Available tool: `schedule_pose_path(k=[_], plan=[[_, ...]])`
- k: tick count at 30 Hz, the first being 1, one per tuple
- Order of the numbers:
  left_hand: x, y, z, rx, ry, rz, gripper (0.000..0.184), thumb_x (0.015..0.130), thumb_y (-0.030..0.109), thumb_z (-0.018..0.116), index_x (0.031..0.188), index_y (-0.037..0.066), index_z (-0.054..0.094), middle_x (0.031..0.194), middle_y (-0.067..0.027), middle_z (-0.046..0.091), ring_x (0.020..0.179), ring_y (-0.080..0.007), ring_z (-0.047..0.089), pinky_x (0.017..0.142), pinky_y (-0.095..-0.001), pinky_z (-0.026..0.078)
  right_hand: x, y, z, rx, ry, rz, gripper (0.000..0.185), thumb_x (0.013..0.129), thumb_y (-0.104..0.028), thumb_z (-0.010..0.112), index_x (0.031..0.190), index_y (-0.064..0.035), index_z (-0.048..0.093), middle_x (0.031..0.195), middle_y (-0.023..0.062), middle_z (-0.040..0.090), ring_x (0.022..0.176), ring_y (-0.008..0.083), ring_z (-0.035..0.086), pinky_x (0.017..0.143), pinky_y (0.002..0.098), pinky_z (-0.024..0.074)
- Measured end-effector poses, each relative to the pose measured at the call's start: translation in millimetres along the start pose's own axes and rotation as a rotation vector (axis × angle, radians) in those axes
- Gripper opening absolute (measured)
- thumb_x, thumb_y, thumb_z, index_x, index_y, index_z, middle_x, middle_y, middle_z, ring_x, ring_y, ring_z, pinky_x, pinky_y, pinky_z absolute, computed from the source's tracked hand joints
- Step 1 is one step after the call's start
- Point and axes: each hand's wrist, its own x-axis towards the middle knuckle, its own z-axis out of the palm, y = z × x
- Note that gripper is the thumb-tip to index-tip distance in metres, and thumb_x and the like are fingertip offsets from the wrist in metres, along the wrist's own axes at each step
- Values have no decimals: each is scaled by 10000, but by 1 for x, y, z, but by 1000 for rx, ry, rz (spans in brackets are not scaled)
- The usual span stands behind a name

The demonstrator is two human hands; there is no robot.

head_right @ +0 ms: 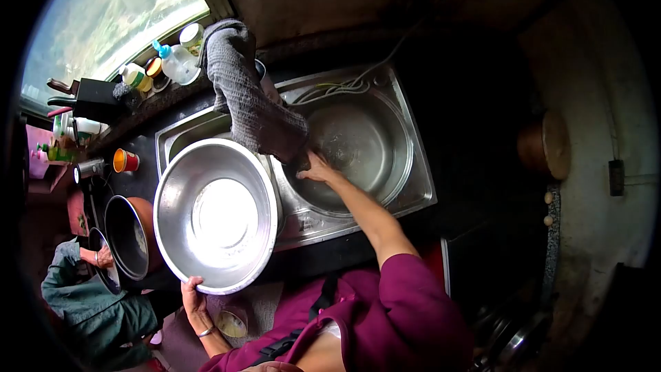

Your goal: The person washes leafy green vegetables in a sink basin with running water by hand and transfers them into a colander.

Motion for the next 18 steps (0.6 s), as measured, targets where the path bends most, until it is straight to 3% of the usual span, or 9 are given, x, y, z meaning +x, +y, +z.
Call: schedule_pose_path(k=[2,5,6,8,9,10,14,16,18], plan=[[3,-1,2,40,-40,-15,323,596,-49,519,918,-34,494,724,-23,495,684,-138,491,678,-276,425,5,4,14,-6,17,27,699,625,-240,711,1248,-123,418,1295,222,361,1208,390,330,991,450,312],[-2,1,22,32,-23,-1,333,601,-52,511,933,-43,490,744,-33,502,653,-132,495,633,-266,431,9,5,15,-303,-71,65,552,635,-205,699,1144,-99,512,1109,210,533,1061,375,491,894,409,410],[0,0,19,25,-28,-1,343,602,-52,512,944,-48,490,750,-37,505,656,-136,499,630,-269,435,3,-10,-10,-126,-181,43,455,643,-165,682,1071,-87,549,1019,191,571,969,357,540,829,394,441],[6,-7,9,57,-49,-22,371,605,-52,512,975,-56,482,772,-46,512,673,-146,510,627,-275,444,-31,-42,-68,126,-72,-222,266,644,-34,625,909,-54,602,759,95,623,714,240,611,657,331,487],[6,-9,4,97,-61,-45,390,606,-52,512,994,-57,475,789,-51,516,688,-153,516,629,-278,450,-34,-40,-85,485,-128,-127,295,619,40,579,903,-41,593,759,50,600,723,136,580,646,269,481],[4,-9,11,71,-65,-49,381,609,-50,514,988,-57,482,796,-54,523,696,-163,526,640,-281,459,-45,-56,-115,560,-139,-75,333,604,77,557,921,-22,579,773,24,583,741,98,568,640,234,478],[2,-10,28,57,-97,-42,398,615,-42,519,1012,-55,486,829,-63,539,737,-164,534,683,-282,458,-81,-74,-160,1166,27,-190,318,612,93,572,910,-16,577,818,60,605,784,132,581,713,279,476],[2,-13,31,61,-124,-84,395,616,-44,522,1010,-49,495,851,-65,547,761,-161,539,696,-269,453,-67,-14,-129,194,233,-137,262,639,86,563,876,-23,584,788,72,612,765,139,585,708,292,466],[-1,-12,36,57,-197,-50,390,624,-41,529,1013,-48,503,867,-62,552,767,-153,538,689,-265,449,-82,3,-125,-479,458,-331,224,660,74,534,853,-27,583,759,66,608,737,135,580,696,283,456]])
